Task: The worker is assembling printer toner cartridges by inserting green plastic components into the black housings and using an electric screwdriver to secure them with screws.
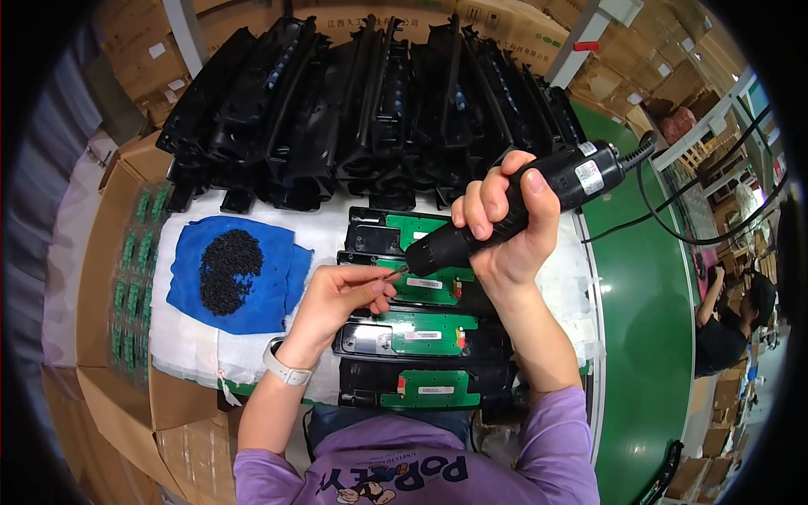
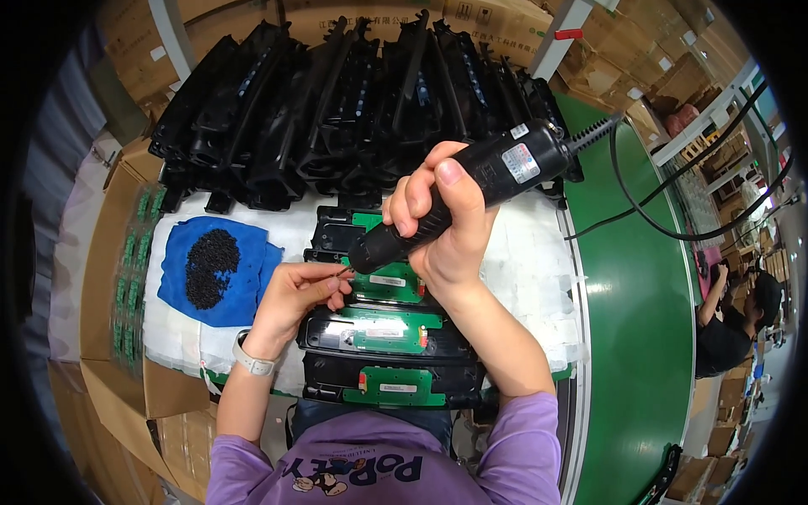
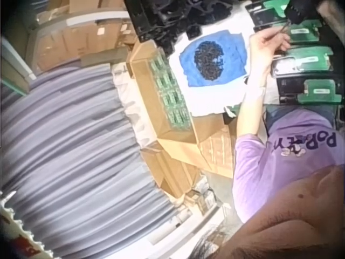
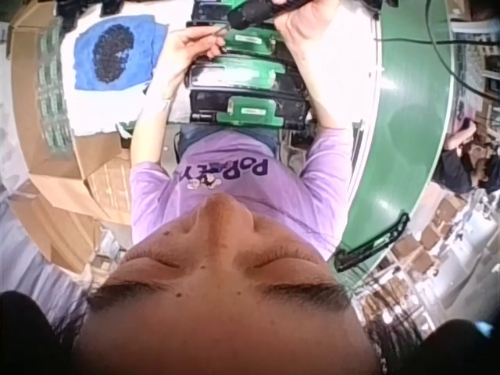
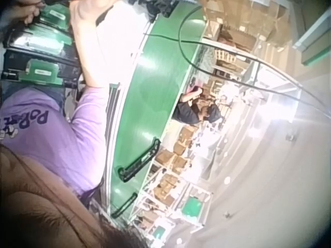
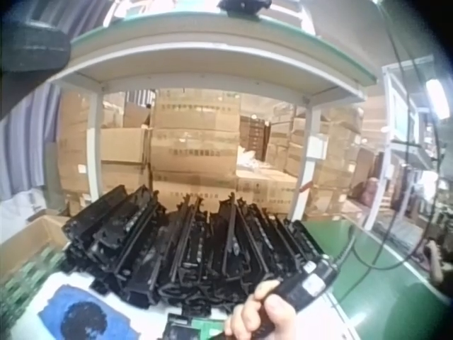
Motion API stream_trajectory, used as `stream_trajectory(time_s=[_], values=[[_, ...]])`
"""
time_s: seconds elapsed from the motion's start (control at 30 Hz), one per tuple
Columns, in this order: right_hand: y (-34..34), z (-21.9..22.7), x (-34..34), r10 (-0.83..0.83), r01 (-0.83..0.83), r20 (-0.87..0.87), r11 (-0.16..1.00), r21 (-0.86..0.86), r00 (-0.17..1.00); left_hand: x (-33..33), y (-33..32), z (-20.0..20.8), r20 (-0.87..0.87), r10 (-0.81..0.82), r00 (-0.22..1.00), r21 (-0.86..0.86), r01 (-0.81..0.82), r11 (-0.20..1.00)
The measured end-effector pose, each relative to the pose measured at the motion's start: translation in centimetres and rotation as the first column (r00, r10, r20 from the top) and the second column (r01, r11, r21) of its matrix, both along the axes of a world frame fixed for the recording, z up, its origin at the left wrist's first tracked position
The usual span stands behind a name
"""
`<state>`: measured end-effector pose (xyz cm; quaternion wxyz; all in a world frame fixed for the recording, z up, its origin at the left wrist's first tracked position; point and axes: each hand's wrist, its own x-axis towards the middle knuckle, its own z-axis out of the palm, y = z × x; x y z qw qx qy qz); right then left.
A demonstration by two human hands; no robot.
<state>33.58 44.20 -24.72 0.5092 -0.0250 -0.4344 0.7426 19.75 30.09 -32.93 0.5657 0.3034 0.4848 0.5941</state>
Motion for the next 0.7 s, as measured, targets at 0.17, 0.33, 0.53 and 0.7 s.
stream_trajectory(time_s=[0.17, 0.33, 0.53, 0.7], values=[[0.9, -0.2, 0.2, 0.047, -0.067, 0.14, 0.989, 0.135, 0.989, -0.7, 0.0, 0.0, 0.034, 0.146, 0.989, -0.022, -0.145, 0.989], [0.5, -1.4, -0.6, 0.043, -0.126, 0.32, 0.962, 0.243, 0.946, -1.0, -0.1, 0.0, 0.185, 0.184, 0.965, -0.013, -0.185, 0.983], [0.2, -2.1, -1.1, 0.008, -0.126, 0.362, 0.944, 0.303, 0.932, -1.3, -0.1, -0.2, 0.369, 0.188, 0.91, 0.02, -0.21, 0.978], [0.0, -2.0, -1.3, 0.032, -0.138, 0.37, 0.955, 0.263, 0.929, -1.0, 0.0, -0.1, 0.395, 0.147, 0.907, 0.034, -0.174, 0.984]])
